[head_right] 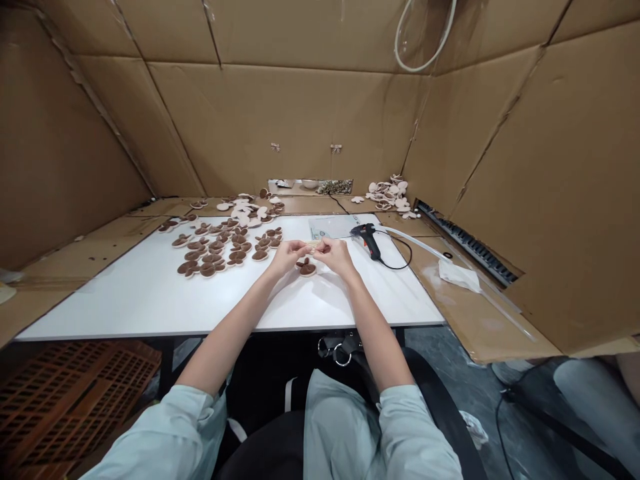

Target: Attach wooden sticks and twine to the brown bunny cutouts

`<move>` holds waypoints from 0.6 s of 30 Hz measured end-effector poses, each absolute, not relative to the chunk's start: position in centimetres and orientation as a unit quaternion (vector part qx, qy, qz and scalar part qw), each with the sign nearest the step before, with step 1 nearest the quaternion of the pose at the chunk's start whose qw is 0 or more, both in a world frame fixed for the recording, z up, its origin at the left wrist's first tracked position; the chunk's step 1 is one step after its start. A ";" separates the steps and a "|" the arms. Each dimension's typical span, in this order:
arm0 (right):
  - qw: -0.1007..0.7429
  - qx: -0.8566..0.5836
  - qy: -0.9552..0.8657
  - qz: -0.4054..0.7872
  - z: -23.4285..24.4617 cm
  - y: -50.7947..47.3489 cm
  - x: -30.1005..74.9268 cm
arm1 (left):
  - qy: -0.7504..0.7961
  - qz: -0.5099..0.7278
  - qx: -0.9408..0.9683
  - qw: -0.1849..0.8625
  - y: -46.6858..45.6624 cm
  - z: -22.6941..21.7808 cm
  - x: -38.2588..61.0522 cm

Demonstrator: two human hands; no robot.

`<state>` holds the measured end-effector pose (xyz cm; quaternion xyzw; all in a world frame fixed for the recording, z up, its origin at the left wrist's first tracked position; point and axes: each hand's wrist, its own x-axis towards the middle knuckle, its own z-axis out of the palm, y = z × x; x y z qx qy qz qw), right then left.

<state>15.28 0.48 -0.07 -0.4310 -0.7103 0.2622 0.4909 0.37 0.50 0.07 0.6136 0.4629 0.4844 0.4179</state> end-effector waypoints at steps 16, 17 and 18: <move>0.504 -0.426 -0.615 0.431 0.9 0.7 15.8 | 0.450 0.522 0.586 0.425 -0.2 0.5 0.5; 0.501 -0.426 -0.615 0.436 0.8 0.7 15.8 | 0.447 0.523 0.583 0.432 -0.2 0.5 0.5; 0.500 -0.424 -0.615 0.438 0.8 0.7 15.8 | 0.442 0.525 0.577 0.443 -0.1 0.4 0.5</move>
